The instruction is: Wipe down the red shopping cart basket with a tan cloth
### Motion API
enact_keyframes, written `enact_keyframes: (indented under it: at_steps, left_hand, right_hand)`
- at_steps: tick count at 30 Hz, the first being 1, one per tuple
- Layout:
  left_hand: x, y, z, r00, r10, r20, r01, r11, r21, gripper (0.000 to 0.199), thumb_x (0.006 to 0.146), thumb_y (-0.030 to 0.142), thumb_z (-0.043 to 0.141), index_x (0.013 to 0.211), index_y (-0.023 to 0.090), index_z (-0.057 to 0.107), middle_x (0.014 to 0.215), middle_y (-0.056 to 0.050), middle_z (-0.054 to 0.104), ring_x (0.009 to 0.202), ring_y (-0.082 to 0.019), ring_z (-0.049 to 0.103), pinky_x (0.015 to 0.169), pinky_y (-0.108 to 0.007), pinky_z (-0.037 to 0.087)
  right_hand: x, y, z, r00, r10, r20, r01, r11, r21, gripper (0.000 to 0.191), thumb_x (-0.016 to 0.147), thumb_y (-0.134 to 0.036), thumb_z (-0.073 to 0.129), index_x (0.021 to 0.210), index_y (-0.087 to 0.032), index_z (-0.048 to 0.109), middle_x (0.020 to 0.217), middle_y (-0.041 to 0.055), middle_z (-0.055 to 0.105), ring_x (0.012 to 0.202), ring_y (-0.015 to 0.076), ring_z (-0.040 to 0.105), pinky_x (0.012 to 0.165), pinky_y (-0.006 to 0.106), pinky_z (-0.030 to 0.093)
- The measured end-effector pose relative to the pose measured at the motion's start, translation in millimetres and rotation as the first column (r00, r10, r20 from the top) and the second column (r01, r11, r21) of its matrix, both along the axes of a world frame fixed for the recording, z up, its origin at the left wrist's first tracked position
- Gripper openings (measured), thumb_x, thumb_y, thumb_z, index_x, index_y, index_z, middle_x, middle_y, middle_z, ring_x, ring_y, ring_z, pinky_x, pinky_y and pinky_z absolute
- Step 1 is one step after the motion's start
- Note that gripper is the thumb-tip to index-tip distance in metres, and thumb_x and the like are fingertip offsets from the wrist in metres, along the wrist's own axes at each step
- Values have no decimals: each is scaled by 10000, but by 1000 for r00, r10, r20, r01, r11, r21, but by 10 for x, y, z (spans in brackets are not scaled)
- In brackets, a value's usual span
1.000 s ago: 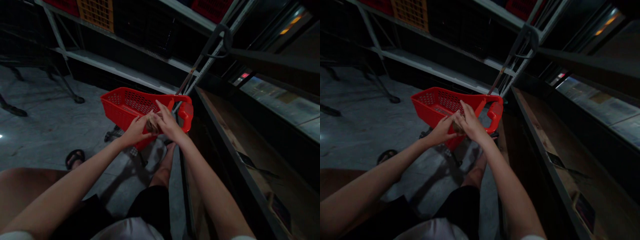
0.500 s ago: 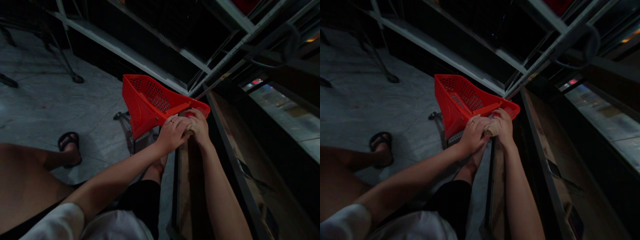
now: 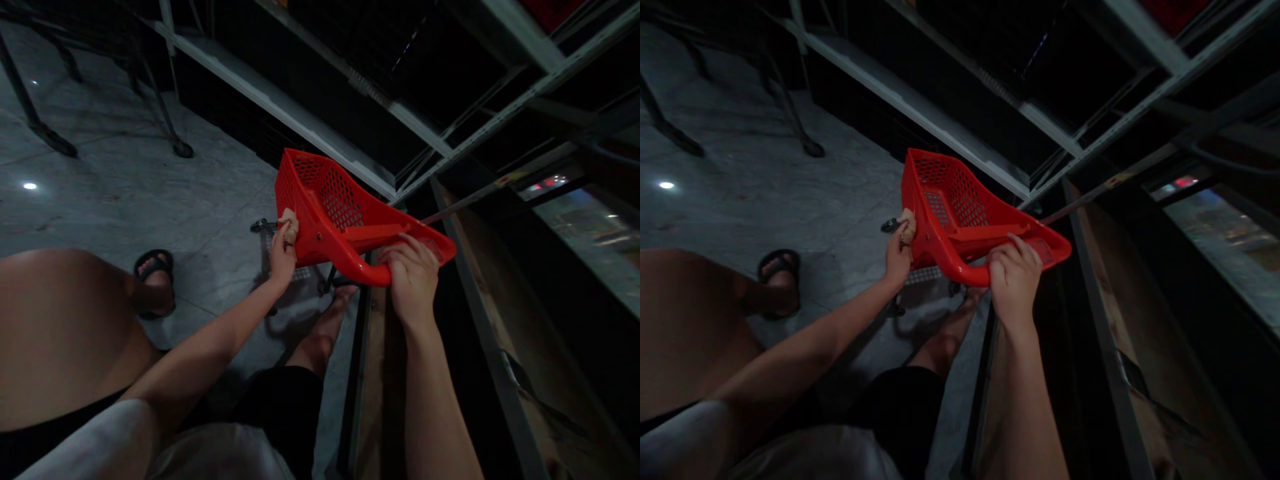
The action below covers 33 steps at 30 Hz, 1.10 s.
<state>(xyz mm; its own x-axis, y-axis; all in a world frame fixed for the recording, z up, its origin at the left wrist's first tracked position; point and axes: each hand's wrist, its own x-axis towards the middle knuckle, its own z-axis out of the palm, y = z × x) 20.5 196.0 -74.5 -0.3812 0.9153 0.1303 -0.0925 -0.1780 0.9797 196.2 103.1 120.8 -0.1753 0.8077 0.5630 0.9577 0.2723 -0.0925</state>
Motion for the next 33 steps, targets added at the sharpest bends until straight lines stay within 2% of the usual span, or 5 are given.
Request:
enact_keyframes:
  at_steps: [9, 17, 24, 29, 33]
  left_hand:
    - [-148, -504, 1452, 989, -82, -120, 137, 806, 576, 459, 936, 12, 386, 1194, 221, 702, 1286, -35, 735, 1278, -153, 639, 1178, -363, 468]
    - [-656, -704, 1468, 848, -35, -530, 424, 645, 636, 375, 987, 52, 441, 1200, 217, 702, 1207, -65, 740, 1198, -182, 686, 1072, -360, 559]
    - [-590, -861, 1815, 570, -74, -818, 688, 588, 426, 701, 965, 75, 442, 1630, 221, 276, 1551, -154, 545, 1394, -269, 588, 1088, -444, 576]
    - [-565, -602, 1952, 575, -90, -814, 656, 646, 392, 969, 928, 214, 628, 1696, 243, 38, 1723, -188, 267, 1472, -358, 499, 1048, -421, 597]
    - [-811, -407, 2004, 265, -13, -964, 663, 728, 172, 1057, 778, 556, 840, 1620, 127, 367, 1562, -276, 505, 1339, -457, 597, 1056, -521, 554]
  right_hand:
    - [-388, -13, 10, 998, -49, 28, 51, 998, -42, 424, 1028, -243, 340, 895, -252, 743, 1126, 35, 801, 1339, 301, 592, 1136, 541, 342]
    - [-553, -18, -41, 977, 14, -211, -27, 998, -61, 287, 1024, -339, 418, 1013, -233, 684, 1131, 83, 759, 1262, 295, 618, 1141, 541, 363]
    - [-732, -31, -95, 516, 228, -826, -253, 962, 107, 561, 993, -637, 497, 1461, -326, 481, 1535, 74, 541, 1410, 263, 539, 1176, 471, 451]
    - [-741, -84, 1, 704, 251, -664, -285, 957, 59, 761, 944, -695, 585, 1569, -300, 405, 1576, 120, 511, 1455, 279, 501, 1204, 480, 438]
    - [-517, -203, 48, 888, 235, -395, -260, 966, -10, 456, 963, -451, 665, 1387, -285, 632, 1358, 107, 650, 1314, 273, 599, 1139, 472, 485]
